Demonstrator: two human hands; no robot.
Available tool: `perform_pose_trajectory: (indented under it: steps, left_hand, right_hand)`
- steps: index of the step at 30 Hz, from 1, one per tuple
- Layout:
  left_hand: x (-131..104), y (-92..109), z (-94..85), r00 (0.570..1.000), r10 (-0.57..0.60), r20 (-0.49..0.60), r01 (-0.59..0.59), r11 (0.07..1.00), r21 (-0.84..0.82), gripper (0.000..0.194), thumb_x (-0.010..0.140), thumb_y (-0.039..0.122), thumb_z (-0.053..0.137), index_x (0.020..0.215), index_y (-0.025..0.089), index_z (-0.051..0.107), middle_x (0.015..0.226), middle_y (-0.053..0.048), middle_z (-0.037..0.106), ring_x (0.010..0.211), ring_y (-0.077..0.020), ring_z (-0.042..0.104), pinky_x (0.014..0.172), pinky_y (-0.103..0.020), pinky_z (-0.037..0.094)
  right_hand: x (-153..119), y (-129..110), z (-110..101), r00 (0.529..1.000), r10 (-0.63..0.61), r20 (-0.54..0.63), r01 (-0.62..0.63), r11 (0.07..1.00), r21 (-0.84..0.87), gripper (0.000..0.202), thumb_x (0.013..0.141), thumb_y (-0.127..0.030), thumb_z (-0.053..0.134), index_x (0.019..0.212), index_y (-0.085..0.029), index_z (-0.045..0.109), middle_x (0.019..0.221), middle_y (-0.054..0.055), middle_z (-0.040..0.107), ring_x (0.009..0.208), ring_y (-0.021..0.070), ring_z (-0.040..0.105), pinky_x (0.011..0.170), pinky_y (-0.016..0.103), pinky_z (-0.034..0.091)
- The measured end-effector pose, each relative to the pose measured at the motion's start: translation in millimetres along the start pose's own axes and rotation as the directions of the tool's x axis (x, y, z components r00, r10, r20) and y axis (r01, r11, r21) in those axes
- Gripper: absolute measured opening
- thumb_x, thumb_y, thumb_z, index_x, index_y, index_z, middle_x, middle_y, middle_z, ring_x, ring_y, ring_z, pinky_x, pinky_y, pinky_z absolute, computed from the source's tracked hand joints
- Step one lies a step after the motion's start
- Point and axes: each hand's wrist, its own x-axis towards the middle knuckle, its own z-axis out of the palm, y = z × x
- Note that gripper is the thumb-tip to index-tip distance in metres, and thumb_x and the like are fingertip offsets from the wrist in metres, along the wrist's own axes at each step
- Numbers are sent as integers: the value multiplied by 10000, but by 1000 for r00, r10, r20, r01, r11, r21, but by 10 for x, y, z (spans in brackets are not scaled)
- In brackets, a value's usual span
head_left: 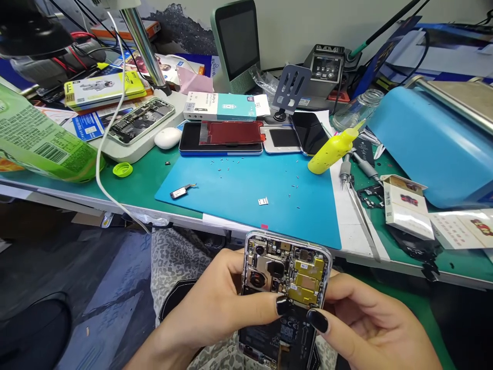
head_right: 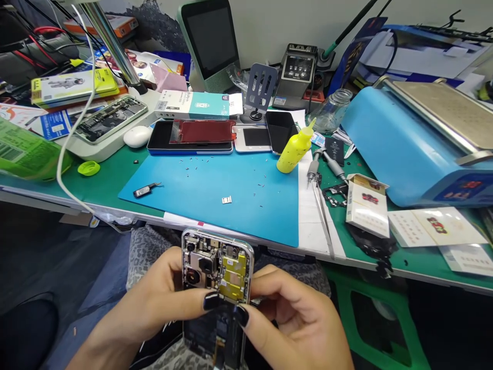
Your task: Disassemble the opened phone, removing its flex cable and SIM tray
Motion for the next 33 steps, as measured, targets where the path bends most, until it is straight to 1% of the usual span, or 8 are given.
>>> perform_pose_trajectory:
  steps: [10, 14, 16, 18, 21, 24, 29, 33]
  left_hand:
    - [26, -75, -14, 997, -35, -73, 29, 997, -74, 200, 779, 172, 739, 972, 124, 766, 831, -60, 744, 735, -118, 644, 746, -224, 496]
    - [24, -85, -1, 975, -108, -192, 82, 987, -138, 154, 766, 219, 761, 867, 103, 746, 763, -49, 710, 673, -107, 631, 653, -212, 504]
    - [40, -72, -2, 963, -118, -243, 79, 983, -167, 154, 746, 233, 779, 804, 99, 727, 724, -31, 687, 609, -83, 605, 583, -185, 486]
    - [66, -53, -2, 956, -123, -267, 79, 983, -168, 146, 734, 218, 782, 760, 95, 708, 693, -17, 665, 582, -70, 587, 553, -169, 471]
    - [94, -29, 2, 965, -113, -239, 76, 984, -161, 147, 750, 214, 767, 802, 91, 707, 697, -26, 672, 612, -83, 605, 573, -175, 488]
    - [68, -29, 1, 979, -68, -192, 43, 990, -132, 193, 779, 238, 753, 920, 113, 709, 813, -48, 711, 697, -103, 640, 652, -198, 522]
    - [-126, -114, 0, 982, 45, -186, -38, 998, 40, 405, 816, 236, 720, 1196, 223, 580, 1130, -52, 663, 1030, -173, 623, 903, -268, 493]
    - [-284, -216, 44, 926, 196, -323, -101, 952, 290, 651, 784, 147, 700, 1309, 377, 392, 1234, -1, 579, 1034, -166, 614, 902, -289, 486]
  right_hand:
    - [-3, 67, 0, 1000, -12, -1, 12, 997, 73, 76, 794, -233, 771, 846, -280, 742, 848, -7, 725, 765, 133, 678, 728, 156, 557]
    - [-5, 77, -12, 985, 82, 155, -113, 972, 205, 232, 823, -302, 748, 1048, -344, 705, 970, 7, 736, 848, 167, 693, 733, 216, 572]
    - [-10, 78, 3, 946, 161, 283, -219, 958, 186, 278, 824, -353, 741, 1099, -326, 701, 997, 33, 736, 882, 202, 695, 733, 259, 575]
    - [-19, 80, 36, 919, 230, 320, -280, 953, 119, 254, 821, -360, 739, 1062, -280, 733, 965, 48, 744, 900, 231, 697, 761, 288, 571]
    - [-23, 79, 90, 957, 226, 180, -238, 970, 49, 272, 791, -402, 749, 1005, -234, 762, 888, 64, 756, 880, 278, 703, 769, 349, 583]
    - [-2, 61, 110, 994, 98, 42, -96, 994, -42, 438, 706, -509, 786, 1019, -203, 759, 834, 93, 759, 856, 324, 704, 737, 401, 596]
    - [36, 41, 87, 1000, -17, 7, 18, 990, -143, 539, 675, -575, 782, 1066, -206, 743, 859, 110, 762, 899, 340, 698, 776, 422, 590]
    - [27, 87, 87, 1000, -15, -1, 15, 991, -135, 517, 717, -546, 768, 1107, -210, 728, 909, 117, 764, 940, 340, 691, 798, 418, 588]
